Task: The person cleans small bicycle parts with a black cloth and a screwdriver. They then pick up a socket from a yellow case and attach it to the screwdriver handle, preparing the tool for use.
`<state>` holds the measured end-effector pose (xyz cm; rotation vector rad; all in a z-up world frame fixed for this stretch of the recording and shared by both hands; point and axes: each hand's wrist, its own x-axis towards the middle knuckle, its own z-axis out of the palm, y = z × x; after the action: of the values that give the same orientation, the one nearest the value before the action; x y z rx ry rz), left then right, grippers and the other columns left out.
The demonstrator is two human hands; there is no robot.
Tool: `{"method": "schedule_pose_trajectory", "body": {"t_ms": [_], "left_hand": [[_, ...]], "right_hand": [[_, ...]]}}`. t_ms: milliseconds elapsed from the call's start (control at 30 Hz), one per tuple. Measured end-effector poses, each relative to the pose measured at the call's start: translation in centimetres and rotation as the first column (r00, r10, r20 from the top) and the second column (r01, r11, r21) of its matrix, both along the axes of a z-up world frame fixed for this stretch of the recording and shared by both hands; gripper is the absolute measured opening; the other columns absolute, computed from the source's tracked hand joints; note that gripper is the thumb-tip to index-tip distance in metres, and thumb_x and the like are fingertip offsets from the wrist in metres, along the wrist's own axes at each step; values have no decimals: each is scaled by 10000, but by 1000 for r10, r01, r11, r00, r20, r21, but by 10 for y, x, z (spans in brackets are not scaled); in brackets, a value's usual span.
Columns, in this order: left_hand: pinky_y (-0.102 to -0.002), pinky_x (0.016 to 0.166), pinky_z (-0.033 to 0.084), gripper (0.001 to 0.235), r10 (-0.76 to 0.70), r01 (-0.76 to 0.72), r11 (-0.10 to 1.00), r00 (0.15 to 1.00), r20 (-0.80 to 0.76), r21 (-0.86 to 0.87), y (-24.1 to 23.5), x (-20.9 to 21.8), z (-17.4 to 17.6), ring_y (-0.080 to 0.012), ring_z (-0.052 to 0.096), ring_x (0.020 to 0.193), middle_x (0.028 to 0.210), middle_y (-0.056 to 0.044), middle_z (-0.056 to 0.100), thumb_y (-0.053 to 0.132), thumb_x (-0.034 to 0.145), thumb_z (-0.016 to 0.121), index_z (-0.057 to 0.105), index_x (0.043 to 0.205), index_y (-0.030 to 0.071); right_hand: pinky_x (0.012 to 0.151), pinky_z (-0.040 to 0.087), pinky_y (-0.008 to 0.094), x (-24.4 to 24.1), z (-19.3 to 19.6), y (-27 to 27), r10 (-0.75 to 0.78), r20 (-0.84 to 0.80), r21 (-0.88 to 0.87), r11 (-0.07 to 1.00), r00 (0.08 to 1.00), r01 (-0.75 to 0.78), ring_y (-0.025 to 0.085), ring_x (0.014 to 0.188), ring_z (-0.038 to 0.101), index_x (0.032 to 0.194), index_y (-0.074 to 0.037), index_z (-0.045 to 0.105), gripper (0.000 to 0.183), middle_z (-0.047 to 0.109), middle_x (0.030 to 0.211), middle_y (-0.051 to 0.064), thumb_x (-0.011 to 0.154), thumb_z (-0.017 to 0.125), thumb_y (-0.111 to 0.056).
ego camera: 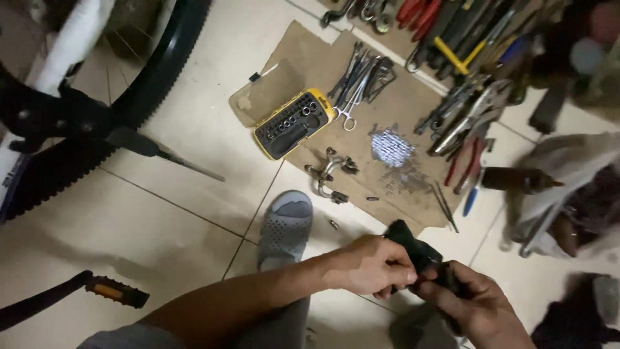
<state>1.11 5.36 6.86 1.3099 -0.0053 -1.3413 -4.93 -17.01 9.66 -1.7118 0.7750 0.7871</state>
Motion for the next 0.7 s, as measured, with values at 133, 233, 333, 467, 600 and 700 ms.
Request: {"method": "schedule_pose_trajectory", "body": {"t_ms": [133,233,333,467,600,700], "left_hand": [[-276,600,507,167,-26,25,1000,969,244,6,11,10,34,-108,658,587,664,-15,697,282,925,627,720,934,144],[-258,536,504,125,136,-109,989,943,304,-104,10,19,71,-132,632,564,815,-19,707,196,936,638,718,952,101],[-249,535,522,187,16,0,999,884,468,-34,27,35,142,-113,668,592,817,-40,763,214,928,619,750,998,100],[-259,719,519,247,-165,101,986,757,633,136,30,32,219,-115,710,759,912,37,802,273,894,576,773,1021,194],[-366,774,508,221,-153,224,973,438,886,57,26,12,248,-208,707,878,962,-45,775,233,944,564,744,958,105],[-428,791,477,243,-127,286,956,227,966,58,17,-4,260,-280,677,850,914,-96,737,233,953,539,717,930,69]], "right_hand": [[576,359,393,9,68,11,-72,-81,8,997,994,73,301,633,524,1019,73,749,154,640,750,229,872,763,26],[511,389,397,9,118,12,-4,-43,42,999,999,6,297,569,523,1117,-3,739,236,622,678,244,931,665,-126],[659,540,365,5,166,22,156,65,-54,987,986,-153,257,659,685,1260,-59,789,409,738,712,171,871,712,-159],[648,599,311,-15,211,33,244,201,-187,960,948,-208,167,662,677,1352,-196,778,515,761,762,57,840,732,-216],[704,571,266,-39,239,32,295,380,-245,946,877,-212,78,807,683,1295,-148,779,475,844,1023,-49,833,731,-248],[792,538,268,-58,259,31,308,474,-218,949,825,-229,67,927,683,1310,-121,758,465,839,1080,-33,865,695,-241]]}}
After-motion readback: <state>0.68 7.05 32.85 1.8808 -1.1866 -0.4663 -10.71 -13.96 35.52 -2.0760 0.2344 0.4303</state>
